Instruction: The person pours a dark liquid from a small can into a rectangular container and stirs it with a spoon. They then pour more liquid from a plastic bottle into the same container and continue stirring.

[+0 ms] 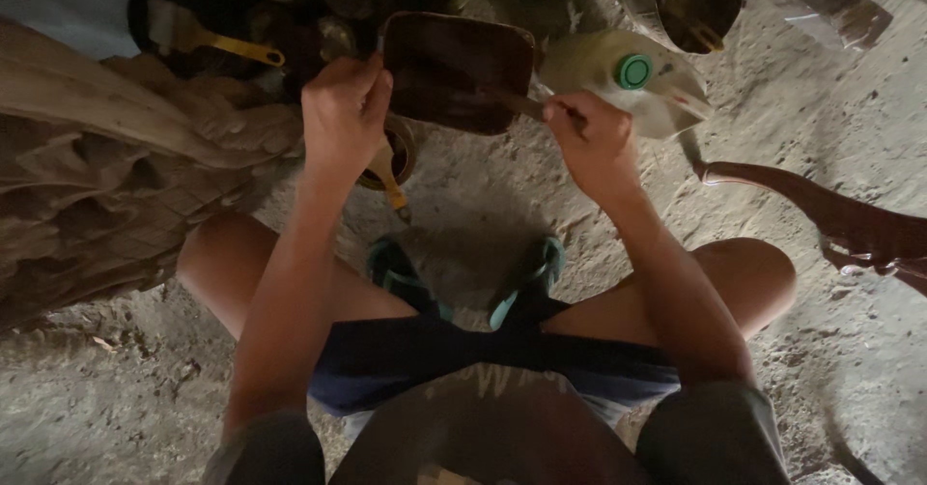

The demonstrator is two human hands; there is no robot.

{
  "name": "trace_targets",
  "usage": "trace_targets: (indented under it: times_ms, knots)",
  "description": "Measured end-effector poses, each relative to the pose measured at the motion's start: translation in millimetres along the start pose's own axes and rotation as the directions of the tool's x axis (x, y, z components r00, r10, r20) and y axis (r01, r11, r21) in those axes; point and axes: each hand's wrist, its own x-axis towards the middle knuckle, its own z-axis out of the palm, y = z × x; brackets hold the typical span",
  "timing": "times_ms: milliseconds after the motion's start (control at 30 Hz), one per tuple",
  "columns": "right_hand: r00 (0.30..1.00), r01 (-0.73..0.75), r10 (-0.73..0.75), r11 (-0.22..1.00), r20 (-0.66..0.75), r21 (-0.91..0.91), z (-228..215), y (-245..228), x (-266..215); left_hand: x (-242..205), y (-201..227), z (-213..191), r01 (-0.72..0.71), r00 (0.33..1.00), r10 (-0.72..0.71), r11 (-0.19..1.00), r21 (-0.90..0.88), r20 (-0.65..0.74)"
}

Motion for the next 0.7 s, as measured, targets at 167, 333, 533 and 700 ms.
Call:
trace_targets:
  times_ms: [167,333,533,700]
  knots:
    - [0.979,0.204,-0.197,0.970,0.060,-0.131,-20.2,-23.2,-8.4,1.9,-0.4,-0.5,0.010,1.000,-0.010,1.000,-0.025,-0.002]
    - [0.965,0.259,-0.225,0.896,0.135,-0.362,-16.0,-42.2,-12.7,3.1,4.2,-1.8,-0.027,1.000,0.027,1.000,-0.015,-0.014]
    - [0.965,0.235,-0.151,0.856,0.213,-0.461,7.7,-46.9,-4.3,3.0,4.1,0.8,0.007,1.000,-0.008,0.999,-0.040,-0.015]
    - [0.951,0.307,-0.262,0.752,0.163,-0.584,28.3,-39.0,8.9,5.6,-0.1,5.2,-0.037,0.999,0.036,0.999,-0.027,-0.029]
